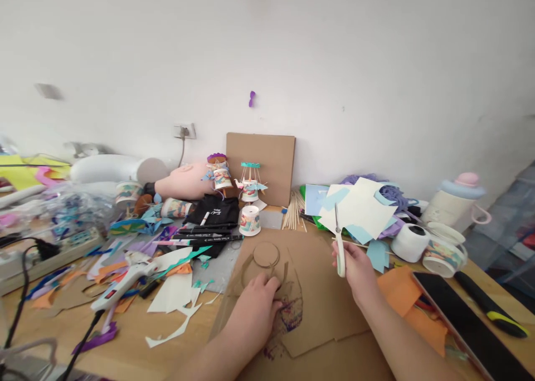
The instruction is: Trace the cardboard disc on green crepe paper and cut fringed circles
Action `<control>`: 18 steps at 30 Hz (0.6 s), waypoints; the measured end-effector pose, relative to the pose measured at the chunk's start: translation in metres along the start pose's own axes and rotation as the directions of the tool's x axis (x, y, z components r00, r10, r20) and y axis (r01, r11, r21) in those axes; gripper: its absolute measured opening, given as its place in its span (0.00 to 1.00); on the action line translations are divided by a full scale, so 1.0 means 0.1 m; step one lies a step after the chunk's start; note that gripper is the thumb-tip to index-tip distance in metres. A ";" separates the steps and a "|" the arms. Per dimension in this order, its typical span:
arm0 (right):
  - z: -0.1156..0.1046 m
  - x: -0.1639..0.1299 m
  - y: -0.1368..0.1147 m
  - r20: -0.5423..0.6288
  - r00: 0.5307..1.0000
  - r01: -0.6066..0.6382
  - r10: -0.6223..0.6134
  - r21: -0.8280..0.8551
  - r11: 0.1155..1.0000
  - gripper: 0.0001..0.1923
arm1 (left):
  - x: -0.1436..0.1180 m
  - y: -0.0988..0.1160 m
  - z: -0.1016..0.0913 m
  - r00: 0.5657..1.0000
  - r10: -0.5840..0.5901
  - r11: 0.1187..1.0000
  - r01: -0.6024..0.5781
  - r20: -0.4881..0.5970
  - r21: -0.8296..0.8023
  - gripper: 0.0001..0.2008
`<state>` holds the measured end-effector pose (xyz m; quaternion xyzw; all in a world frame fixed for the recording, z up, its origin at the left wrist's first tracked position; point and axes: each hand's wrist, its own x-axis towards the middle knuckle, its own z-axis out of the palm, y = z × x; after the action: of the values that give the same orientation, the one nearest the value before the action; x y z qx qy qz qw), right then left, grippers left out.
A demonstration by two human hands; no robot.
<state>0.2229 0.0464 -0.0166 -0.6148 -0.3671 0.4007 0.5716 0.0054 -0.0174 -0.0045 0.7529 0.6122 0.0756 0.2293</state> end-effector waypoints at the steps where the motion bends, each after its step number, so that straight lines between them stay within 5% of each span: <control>1: 0.00 0.00 0.00 0.002 1.000 0.001 -0.001 -0.002 1.000 0.24 | 0.00 0.00 0.01 1.000 0.010 1.000 -0.010 -0.005 0.015 0.12; 9: -0.05 0.03 0.06 0.020 1.000 0.019 -0.019 -0.043 0.999 0.24 | -0.01 -0.34 0.25 0.979 0.082 0.987 -0.106 -0.186 -0.124 0.10; 13: -0.07 0.08 0.12 0.031 0.999 0.025 -0.022 -0.089 0.996 0.24 | -0.10 -0.85 -0.02 0.927 0.053 0.985 -0.110 -0.372 -0.133 0.06; 18: -0.09 0.09 0.08 0.076 0.997 0.040 -0.027 -0.181 0.983 0.21 | -0.15 -1.47 -0.39 0.883 -0.107 0.984 0.029 -0.457 -0.176 0.10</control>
<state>0.2350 0.0507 -0.0249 -0.6431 -0.4334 0.3779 0.5056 -0.1437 -0.0007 -0.0317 0.6695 0.6671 0.2955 0.1396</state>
